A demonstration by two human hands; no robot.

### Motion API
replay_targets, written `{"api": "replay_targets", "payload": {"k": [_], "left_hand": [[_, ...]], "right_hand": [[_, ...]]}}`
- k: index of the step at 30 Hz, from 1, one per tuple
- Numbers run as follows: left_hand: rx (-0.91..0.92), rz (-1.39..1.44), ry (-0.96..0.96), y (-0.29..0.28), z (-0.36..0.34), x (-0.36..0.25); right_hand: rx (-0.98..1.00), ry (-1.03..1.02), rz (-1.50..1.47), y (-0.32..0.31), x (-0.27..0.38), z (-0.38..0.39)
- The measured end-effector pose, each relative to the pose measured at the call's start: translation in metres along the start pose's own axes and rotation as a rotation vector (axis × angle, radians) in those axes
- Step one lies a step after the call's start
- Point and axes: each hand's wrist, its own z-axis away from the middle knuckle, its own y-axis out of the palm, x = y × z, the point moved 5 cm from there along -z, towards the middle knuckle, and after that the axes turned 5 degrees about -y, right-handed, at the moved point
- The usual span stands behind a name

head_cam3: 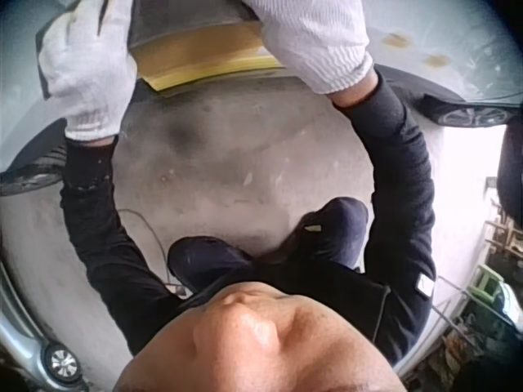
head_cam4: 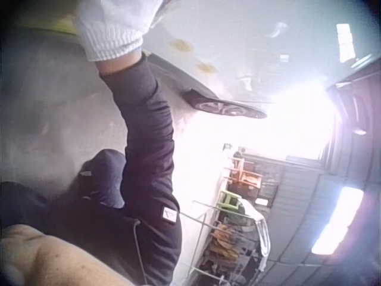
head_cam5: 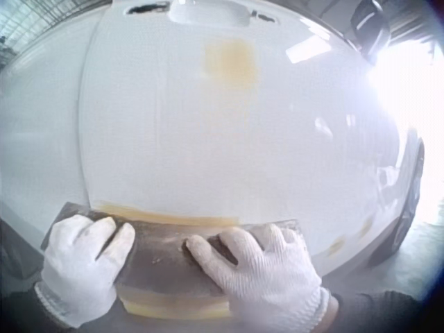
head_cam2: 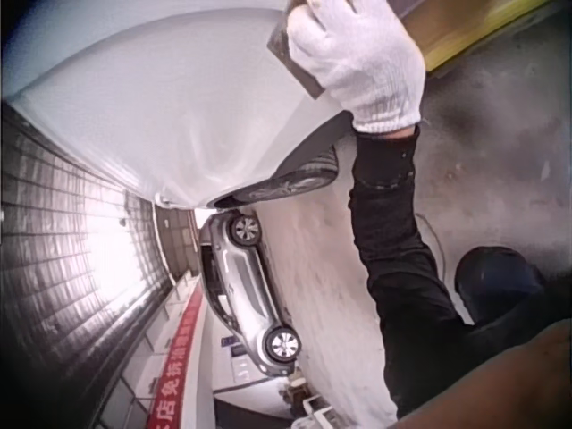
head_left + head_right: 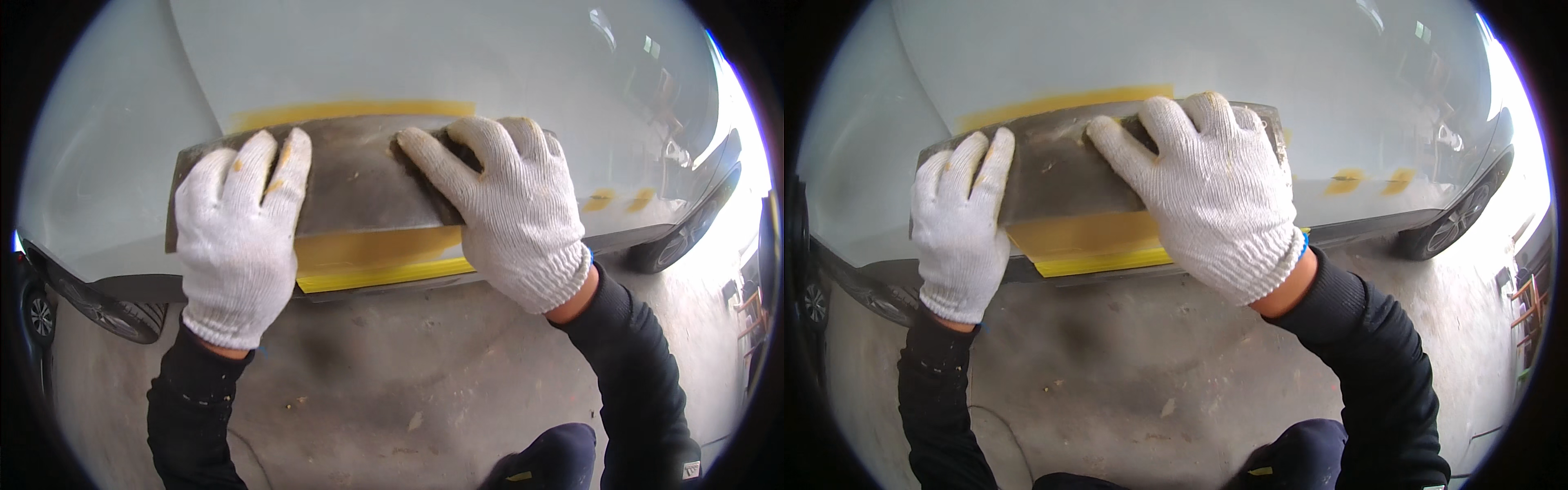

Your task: The person applies yellow body filler to the side of a white car using a metal spreader and a smaller scraper. They spread the filler across the panel, then use the smaller tool to smooth and level the surface. The person works along the side of the car, moving between sections and occasionally repositioning tools.

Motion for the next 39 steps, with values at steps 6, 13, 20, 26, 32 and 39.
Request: {"api": "replay_targets", "payload": {"k": [6,13,20,26,32,39], "left_hand": [[0.051,0.075,-0.039,0.007,0.037,-0.014],[-0.001,0.103,-0.066,0.042,0.101,-0.038],[-0.06,0.054,-0.066,0.07,0.15,-0.066],[0.03,0.079,-0.098,0.074,0.172,-0.081],[0.194,0.166,-0.123,0.043,0.16,-0.084],[0.07,0.061,-0.067,-0.014,0.083,-0.042]], "right_hand": [[0.092,0.019,-0.033,0.013,0.019,0.024],[-0.103,-0.064,0.079,0.057,0.04,0.071],[-0.094,-0.077,0.039,0.091,0.061,0.104],[-0.022,-0.11,-0.013,0.102,0.066,0.123],[0.196,-0.086,-0.048,0.069,0.07,0.121],[0.02,-0.06,-0.069,0.01,0.038,0.068]]}}
